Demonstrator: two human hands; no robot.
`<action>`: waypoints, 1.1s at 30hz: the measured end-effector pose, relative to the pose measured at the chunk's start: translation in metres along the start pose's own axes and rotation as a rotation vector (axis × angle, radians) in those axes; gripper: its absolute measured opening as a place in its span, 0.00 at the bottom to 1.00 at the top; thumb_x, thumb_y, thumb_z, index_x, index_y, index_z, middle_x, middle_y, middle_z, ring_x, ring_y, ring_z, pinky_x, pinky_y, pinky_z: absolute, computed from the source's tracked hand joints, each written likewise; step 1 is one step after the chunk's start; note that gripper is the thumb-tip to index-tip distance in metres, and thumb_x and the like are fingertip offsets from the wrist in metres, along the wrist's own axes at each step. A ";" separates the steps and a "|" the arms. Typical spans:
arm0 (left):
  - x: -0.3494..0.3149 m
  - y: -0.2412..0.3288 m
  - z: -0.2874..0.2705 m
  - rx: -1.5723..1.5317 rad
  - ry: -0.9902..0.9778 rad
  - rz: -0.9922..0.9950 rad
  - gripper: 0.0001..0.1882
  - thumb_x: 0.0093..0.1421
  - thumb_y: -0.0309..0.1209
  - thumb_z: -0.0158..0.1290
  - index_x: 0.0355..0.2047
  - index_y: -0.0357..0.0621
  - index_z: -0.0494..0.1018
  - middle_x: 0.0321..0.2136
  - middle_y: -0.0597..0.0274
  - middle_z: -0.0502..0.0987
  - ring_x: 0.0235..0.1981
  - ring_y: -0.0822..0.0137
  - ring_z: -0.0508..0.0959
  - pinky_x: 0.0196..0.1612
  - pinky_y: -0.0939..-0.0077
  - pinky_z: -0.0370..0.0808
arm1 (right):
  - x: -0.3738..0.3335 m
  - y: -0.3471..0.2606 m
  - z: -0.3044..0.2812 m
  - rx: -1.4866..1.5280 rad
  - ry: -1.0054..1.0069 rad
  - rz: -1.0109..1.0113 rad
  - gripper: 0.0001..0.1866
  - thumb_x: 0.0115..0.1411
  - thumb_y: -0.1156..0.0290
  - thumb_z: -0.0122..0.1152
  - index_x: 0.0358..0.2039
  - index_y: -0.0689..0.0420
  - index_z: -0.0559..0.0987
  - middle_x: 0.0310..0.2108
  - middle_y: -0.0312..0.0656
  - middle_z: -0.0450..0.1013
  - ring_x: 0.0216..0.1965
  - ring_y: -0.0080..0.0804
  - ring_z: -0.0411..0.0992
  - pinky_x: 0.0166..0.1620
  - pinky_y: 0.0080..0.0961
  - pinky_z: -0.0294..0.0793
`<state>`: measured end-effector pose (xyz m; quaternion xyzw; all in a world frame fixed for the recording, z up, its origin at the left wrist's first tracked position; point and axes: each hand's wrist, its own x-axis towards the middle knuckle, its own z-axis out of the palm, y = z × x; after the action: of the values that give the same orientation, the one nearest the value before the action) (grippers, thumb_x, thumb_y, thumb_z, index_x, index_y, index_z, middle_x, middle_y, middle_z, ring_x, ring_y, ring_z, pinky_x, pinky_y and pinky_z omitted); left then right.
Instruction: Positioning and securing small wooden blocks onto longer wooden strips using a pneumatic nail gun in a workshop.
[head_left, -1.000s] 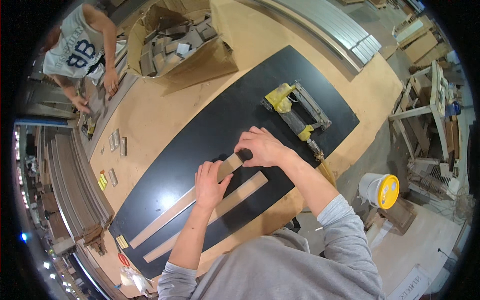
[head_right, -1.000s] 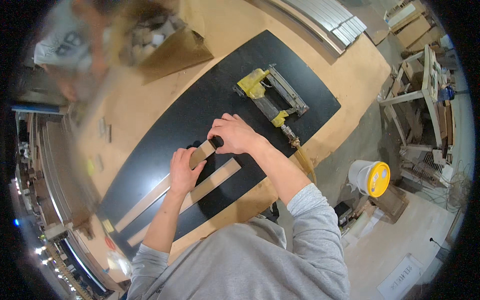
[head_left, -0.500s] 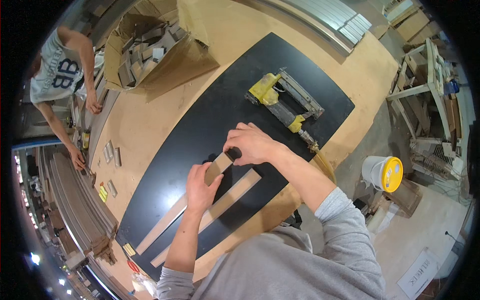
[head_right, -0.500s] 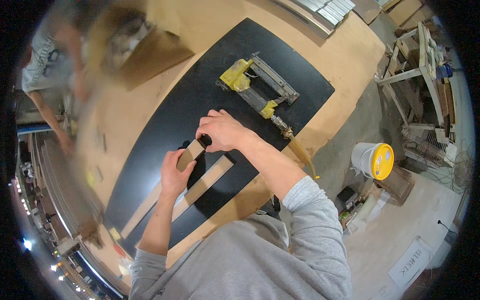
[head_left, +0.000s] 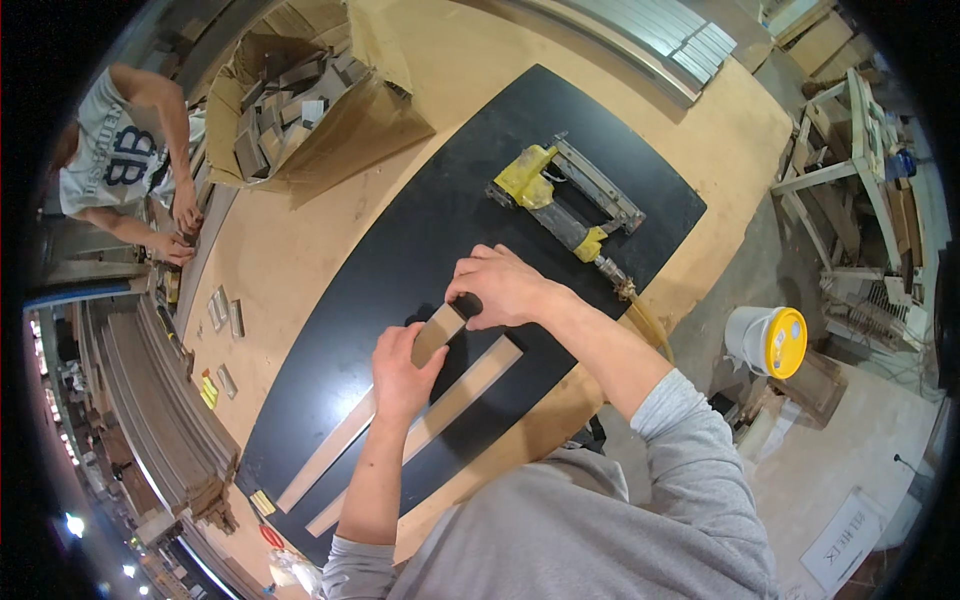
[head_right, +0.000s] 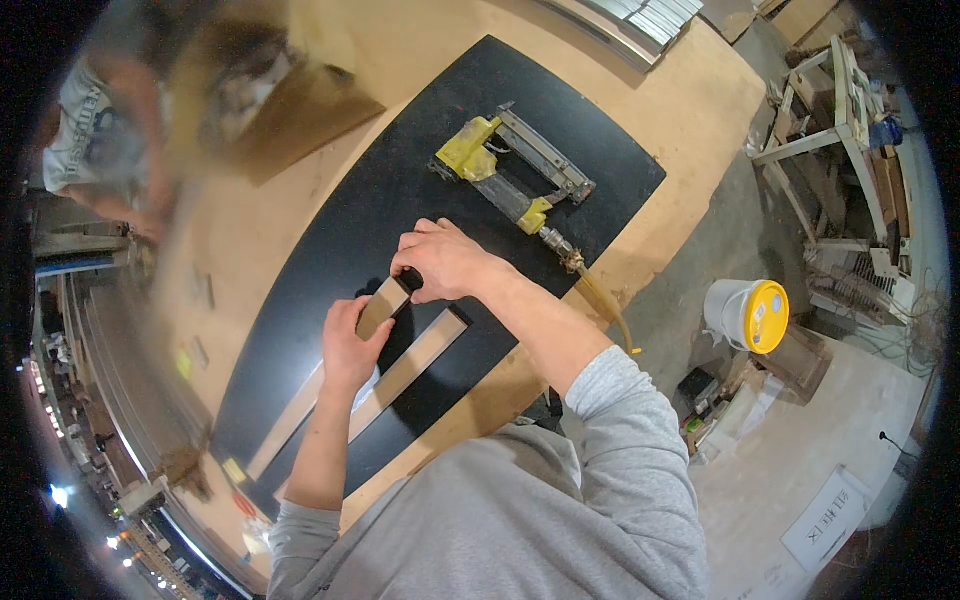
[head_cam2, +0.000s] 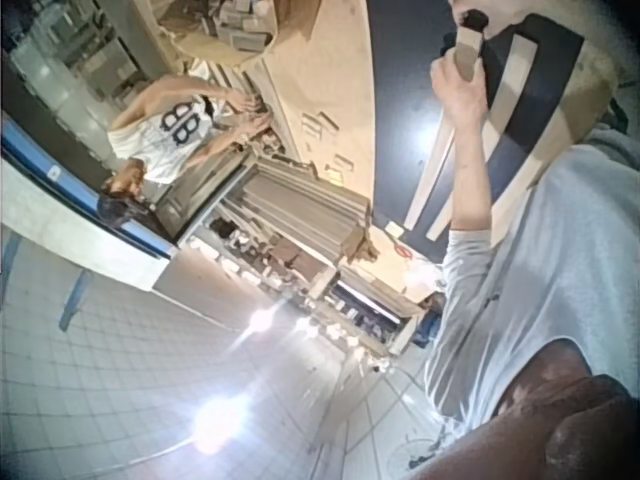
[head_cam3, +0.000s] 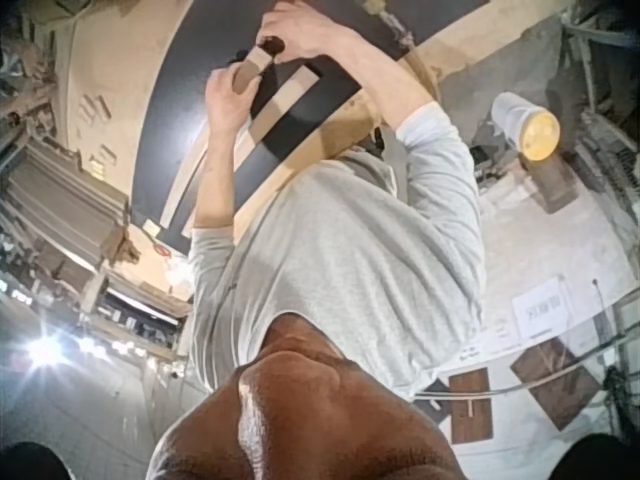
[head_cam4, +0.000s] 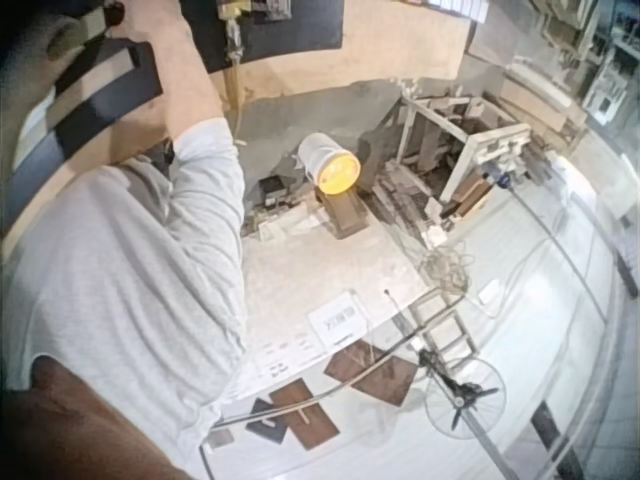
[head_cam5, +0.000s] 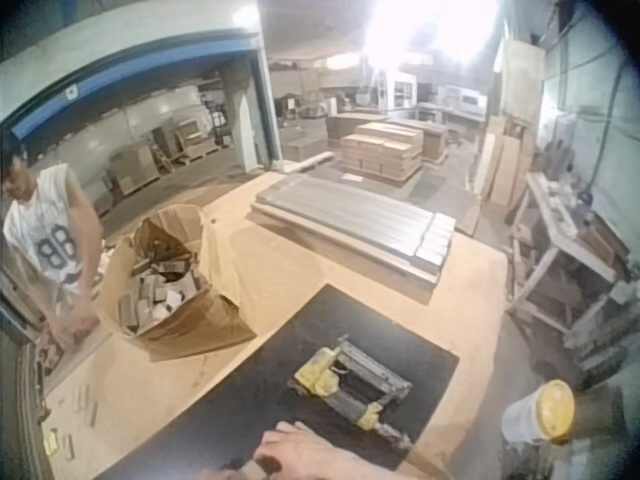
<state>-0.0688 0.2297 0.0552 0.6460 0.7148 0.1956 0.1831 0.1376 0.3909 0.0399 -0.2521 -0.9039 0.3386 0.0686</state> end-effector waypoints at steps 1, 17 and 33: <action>-0.001 0.000 0.001 -0.002 0.001 -0.002 0.24 0.53 0.34 0.72 0.49 0.39 0.78 0.42 0.52 0.77 0.45 0.48 0.79 0.49 0.54 0.76 | 0.000 0.000 0.000 -0.004 -0.008 0.002 0.22 0.49 0.61 0.80 0.46 0.43 0.86 0.47 0.29 0.76 0.55 0.38 0.69 0.59 0.38 0.67; -0.002 0.009 0.004 0.149 0.015 0.024 0.27 0.52 0.36 0.72 0.50 0.41 0.77 0.42 0.54 0.77 0.47 0.49 0.77 0.49 0.54 0.74 | 0.000 0.000 -0.002 0.030 -0.012 0.003 0.22 0.48 0.64 0.80 0.45 0.44 0.86 0.46 0.30 0.76 0.54 0.37 0.68 0.59 0.36 0.68; -0.001 0.011 0.009 0.163 0.027 0.001 0.26 0.53 0.35 0.71 0.50 0.42 0.76 0.43 0.52 0.76 0.48 0.47 0.76 0.51 0.53 0.73 | -0.042 -0.084 0.058 -0.113 0.436 0.438 0.14 0.61 0.62 0.67 0.45 0.54 0.84 0.40 0.38 0.78 0.45 0.38 0.76 0.52 0.45 0.68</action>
<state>-0.0543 0.2298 0.0535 0.6563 0.7305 0.1453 0.1202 0.1225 0.2828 0.0520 -0.5109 -0.8095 0.2326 0.1724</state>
